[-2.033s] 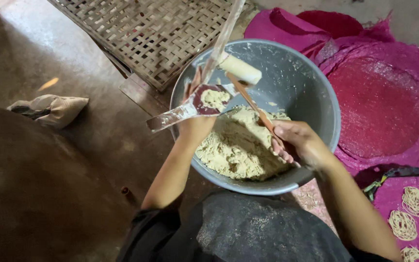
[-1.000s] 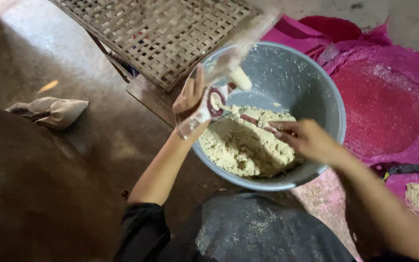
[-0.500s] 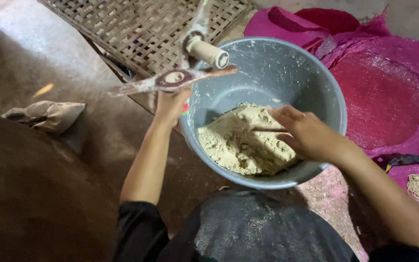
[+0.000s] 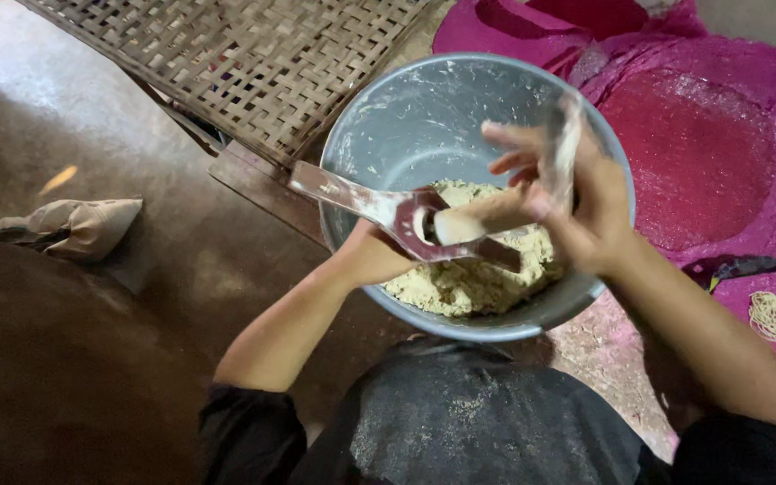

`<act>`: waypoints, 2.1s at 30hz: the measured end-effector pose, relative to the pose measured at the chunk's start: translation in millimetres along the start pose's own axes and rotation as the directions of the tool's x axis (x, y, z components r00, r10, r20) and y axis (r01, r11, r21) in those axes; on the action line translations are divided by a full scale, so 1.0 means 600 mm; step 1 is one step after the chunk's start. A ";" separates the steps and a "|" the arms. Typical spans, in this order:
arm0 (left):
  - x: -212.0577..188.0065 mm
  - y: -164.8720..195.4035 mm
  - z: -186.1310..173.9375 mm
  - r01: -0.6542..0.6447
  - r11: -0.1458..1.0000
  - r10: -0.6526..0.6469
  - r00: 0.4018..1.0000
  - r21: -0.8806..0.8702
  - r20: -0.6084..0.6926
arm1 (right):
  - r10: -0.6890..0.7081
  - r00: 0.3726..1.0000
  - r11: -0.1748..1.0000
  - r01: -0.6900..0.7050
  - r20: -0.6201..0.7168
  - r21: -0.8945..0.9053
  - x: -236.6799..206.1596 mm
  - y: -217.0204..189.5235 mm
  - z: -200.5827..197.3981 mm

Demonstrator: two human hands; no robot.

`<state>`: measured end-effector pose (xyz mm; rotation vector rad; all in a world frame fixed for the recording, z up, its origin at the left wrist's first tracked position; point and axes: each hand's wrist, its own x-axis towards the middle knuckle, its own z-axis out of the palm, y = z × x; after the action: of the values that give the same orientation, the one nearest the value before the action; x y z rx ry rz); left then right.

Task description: The person kneads dough in a large plastic basin, loads portions into a hand-held wooden noodle press, and squeezes the press to extrude noodle strands onto pink trays. They arrange the extruded noodle nests on the trays and repeat the loading and pressing cycle.

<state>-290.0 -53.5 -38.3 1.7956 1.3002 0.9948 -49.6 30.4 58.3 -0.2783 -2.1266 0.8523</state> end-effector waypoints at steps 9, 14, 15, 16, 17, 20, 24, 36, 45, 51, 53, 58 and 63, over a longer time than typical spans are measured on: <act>0.017 -0.026 0.036 0.017 0.993 -0.027 0.996 0.115 0.083 | -0.173 0.975 0.889 0.217 0.143 -0.403 -0.030 -0.036 0.065; 0.052 -0.027 0.009 -0.105 0.986 0.096 0.992 0.130 0.076 | -0.001 0.987 0.965 0.042 0.158 -0.257 -0.030 -0.017 0.013; 0.056 -0.017 0.006 -0.015 0.999 0.010 0.994 0.045 0.105 | 0.082 0.957 0.997 -0.081 0.279 -0.016 -0.041 -0.003 -0.015; 0.060 -0.003 0.001 0.041 0.998 -0.048 0.990 0.055 0.133 | 0.132 0.905 0.948 -0.234 0.404 0.216 -0.059 0.009 -0.038; 0.064 0.015 -0.002 0.095 0.993 -0.104 0.981 0.065 0.166 | 0.287 0.808 0.877 -0.438 0.515 0.198 -0.086 0.020 -0.044; 0.074 0.064 0.036 -0.149 0.918 0.157 0.988 0.368 0.007 | 0.510 0.573 0.606 -0.769 0.642 0.204 -0.192 0.049 -0.056; 0.051 0.092 0.170 -0.292 0.843 0.442 0.854 0.452 -0.273 | 0.633 0.672 0.565 -0.740 0.384 0.365 -0.360 0.016 -0.105; 0.030 -0.080 0.831 0.402 0.783 -0.209 0.889 -0.475 0.408 | 0.646 0.543 0.763 -0.482 -0.537 0.431 -0.756 -0.232 -0.307; 0.177 -0.067 0.793 0.389 0.915 -0.367 0.913 -0.106 0.176 | 0.725 0.407 0.689 -0.449 -0.556 0.570 -0.952 -0.259 -0.365; 0.316 -0.065 0.772 0.224 0.969 -0.243 0.939 0.101 0.245 | 0.837 0.320 0.545 -0.564 -0.444 0.620 -0.990 -0.198 -0.394; 0.332 -0.031 0.775 -0.085 0.882 0.045 0.994 0.464 0.098 | 0.894 0.287 0.447 -0.604 -0.343 0.659 -0.977 -0.183 -0.399; 0.310 0.119 0.832 0.344 0.027 0.346 0.878 -0.939 0.332 | 0.915 0.388 0.178 -0.633 0.110 0.754 -0.908 -0.180 -0.413; 0.290 0.211 0.831 0.540 -0.230 0.679 0.685 -0.810 0.264 | 0.865 0.311 0.010 -0.795 0.393 0.606 -0.862 -0.192 -0.450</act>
<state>238.5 33.1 -127.4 0.5172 -0.5076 0.6922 500.0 -163.9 -60.5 -1.2174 -1.0881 2.2736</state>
